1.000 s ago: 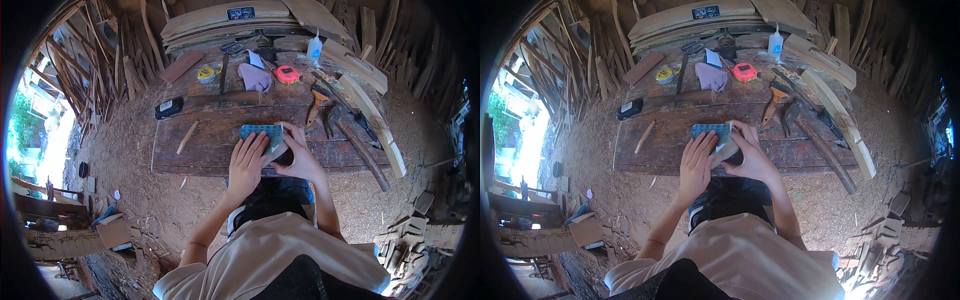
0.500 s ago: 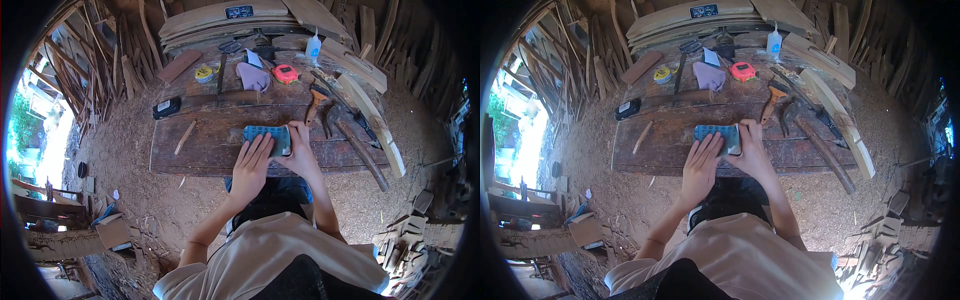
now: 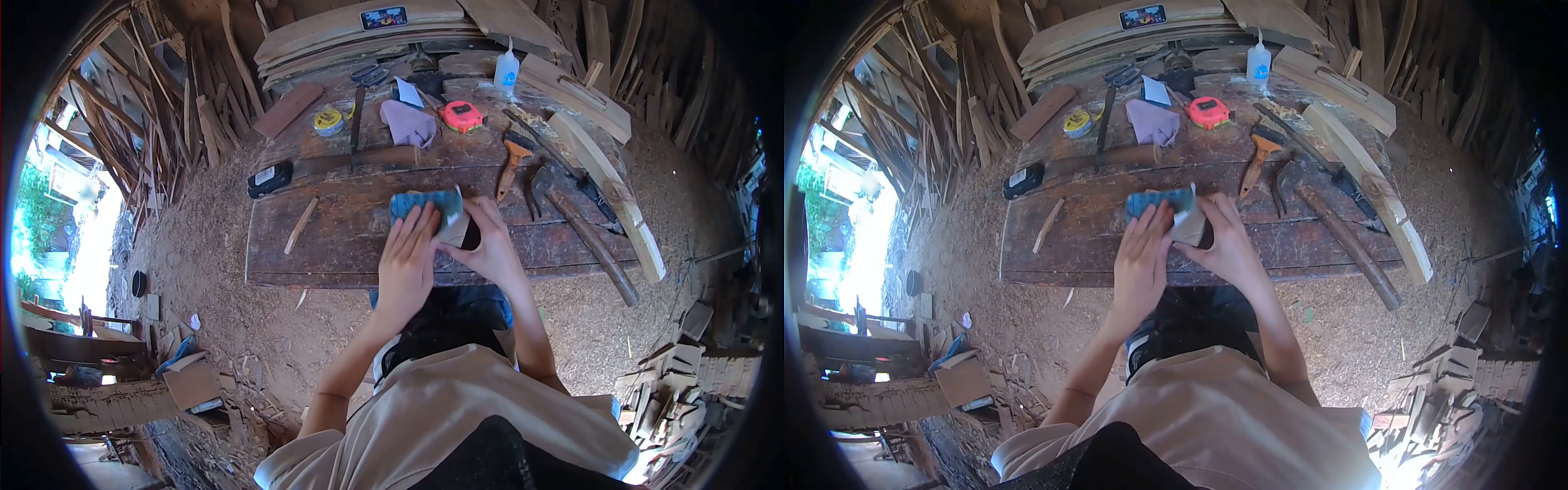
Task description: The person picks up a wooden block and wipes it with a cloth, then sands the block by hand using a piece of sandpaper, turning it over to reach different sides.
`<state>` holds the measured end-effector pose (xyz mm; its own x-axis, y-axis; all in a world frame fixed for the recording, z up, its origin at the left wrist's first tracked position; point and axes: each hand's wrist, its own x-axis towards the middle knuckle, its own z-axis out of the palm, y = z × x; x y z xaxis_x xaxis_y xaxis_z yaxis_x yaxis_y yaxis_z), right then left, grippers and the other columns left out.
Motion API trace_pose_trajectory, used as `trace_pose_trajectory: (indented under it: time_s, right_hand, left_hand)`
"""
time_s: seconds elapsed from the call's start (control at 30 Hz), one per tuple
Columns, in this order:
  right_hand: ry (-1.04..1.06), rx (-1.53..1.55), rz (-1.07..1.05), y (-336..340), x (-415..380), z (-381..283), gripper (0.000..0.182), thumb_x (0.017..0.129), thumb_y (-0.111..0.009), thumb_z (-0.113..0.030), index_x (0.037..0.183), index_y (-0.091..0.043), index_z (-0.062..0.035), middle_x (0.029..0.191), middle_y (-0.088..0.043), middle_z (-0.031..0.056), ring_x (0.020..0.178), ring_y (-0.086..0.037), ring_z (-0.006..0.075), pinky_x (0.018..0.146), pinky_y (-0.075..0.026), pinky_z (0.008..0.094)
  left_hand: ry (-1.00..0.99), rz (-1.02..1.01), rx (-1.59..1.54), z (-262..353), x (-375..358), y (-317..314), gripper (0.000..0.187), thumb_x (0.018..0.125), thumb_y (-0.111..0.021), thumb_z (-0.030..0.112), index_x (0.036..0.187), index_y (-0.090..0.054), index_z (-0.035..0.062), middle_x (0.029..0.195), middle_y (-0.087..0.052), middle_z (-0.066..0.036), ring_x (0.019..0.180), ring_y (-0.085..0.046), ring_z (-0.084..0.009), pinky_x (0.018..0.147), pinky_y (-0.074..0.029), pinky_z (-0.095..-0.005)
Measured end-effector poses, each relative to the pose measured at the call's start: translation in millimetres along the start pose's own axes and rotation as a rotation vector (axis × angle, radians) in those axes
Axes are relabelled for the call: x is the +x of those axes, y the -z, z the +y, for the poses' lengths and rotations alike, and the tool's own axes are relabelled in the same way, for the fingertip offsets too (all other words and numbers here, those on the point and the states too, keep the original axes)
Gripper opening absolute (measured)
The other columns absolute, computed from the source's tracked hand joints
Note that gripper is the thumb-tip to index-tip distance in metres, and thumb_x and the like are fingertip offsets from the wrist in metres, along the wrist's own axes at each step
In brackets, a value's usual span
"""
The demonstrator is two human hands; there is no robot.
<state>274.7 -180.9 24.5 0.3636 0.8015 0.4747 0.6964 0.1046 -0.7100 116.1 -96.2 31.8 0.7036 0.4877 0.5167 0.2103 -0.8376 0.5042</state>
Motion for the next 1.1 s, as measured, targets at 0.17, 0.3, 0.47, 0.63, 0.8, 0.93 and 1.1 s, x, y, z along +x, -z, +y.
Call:
trace_pose_trajectory:
  time_s: [0.17,0.3,0.47,0.63,0.8,0.93,1.1]
  right_hand:
    - [-0.009,0.006,-0.007,3.7,0.4,-3.3,0.074,0.065,-0.088,-0.011,0.13,-0.053,-0.0005,0.12,-0.059,0.0198,0.114,-0.057,0.0393,0.097,-0.048,0.0432]
    - [-0.085,0.031,0.022,4.2,-2.4,-2.0,0.077,0.067,-0.088,-0.011,0.134,-0.05,-0.0029,0.125,-0.059,0.0207,0.118,-0.057,0.0392,0.1,-0.047,0.0434]
    - [-0.084,0.168,-0.044,-0.1,0.2,-0.4,0.085,0.069,-0.088,-0.013,0.141,-0.044,-0.0073,0.13,-0.058,0.0213,0.122,-0.057,0.0395,0.101,-0.047,0.0434]
    - [-0.11,0.116,-0.048,-0.5,-1.4,-3.7,0.09,0.067,-0.089,-0.01,0.142,-0.041,-0.0067,0.131,-0.058,0.0213,0.123,-0.057,0.0379,0.102,-0.047,0.0434]
    - [-0.09,0.191,-0.025,-1.4,-2.2,4.8,0.09,0.067,-0.088,-0.009,0.143,-0.041,-0.0057,0.132,-0.057,0.0213,0.124,-0.057,0.0374,0.102,-0.047,0.043]
    - [-0.069,0.179,-0.062,-5.2,-0.4,6.5,0.092,0.068,-0.087,-0.008,0.146,-0.038,-0.0067,0.132,-0.057,0.021,0.125,-0.056,0.0383,0.103,-0.047,0.0431]
    - [-0.092,0.157,-0.058,-3.7,-1.5,2.9,0.102,0.066,-0.09,-0.008,0.15,-0.031,-0.0079,0.134,-0.058,0.0194,0.128,-0.056,0.0321,0.107,-0.045,0.041]
  left_hand:
    - [-0.029,0.059,0.067,-16.5,20.3,-8.9,0.036,0.101,-0.049,0.011,0.133,-0.057,-0.0024,0.142,-0.055,-0.016,0.137,-0.047,-0.0333,0.115,-0.033,-0.0469]
    - [0.012,0.04,-0.011,-2.9,4.6,-4.6,0.037,0.101,-0.049,0.011,0.135,-0.056,-0.0014,0.144,-0.054,-0.016,0.138,-0.045,-0.0329,0.115,-0.033,-0.0466]
    - [0.027,0.047,0.037,-5.6,1.0,-0.7,0.036,0.102,-0.047,0.009,0.135,-0.057,-0.0025,0.143,-0.055,-0.016,0.138,-0.046,-0.0331,0.114,-0.033,-0.0485]
    - [0.062,0.091,-0.08,-24.8,30.5,-9.4,0.035,0.101,-0.048,0.01,0.132,-0.058,-0.0026,0.141,-0.055,-0.019,0.135,-0.048,-0.0359,0.113,-0.034,-0.0488]
    - [0.021,0.045,0.018,0.5,4.2,-7.7,0.037,0.101,-0.047,0.01,0.135,-0.056,-0.0016,0.144,-0.053,-0.018,0.138,-0.045,-0.0343,0.115,-0.031,-0.0483]
    - [0.053,0.038,0.05,1.8,-3.3,-4.7,0.038,0.1,-0.047,0.01,0.136,-0.055,-0.0015,0.145,-0.052,-0.018,0.138,-0.044,-0.0345,0.115,-0.031,-0.0481]
    - [0.063,0.109,0.051,-17.6,21.6,-17.3,0.037,0.101,-0.047,0.011,0.134,-0.056,-0.0021,0.143,-0.054,-0.018,0.136,-0.046,-0.0354,0.115,-0.032,-0.049]
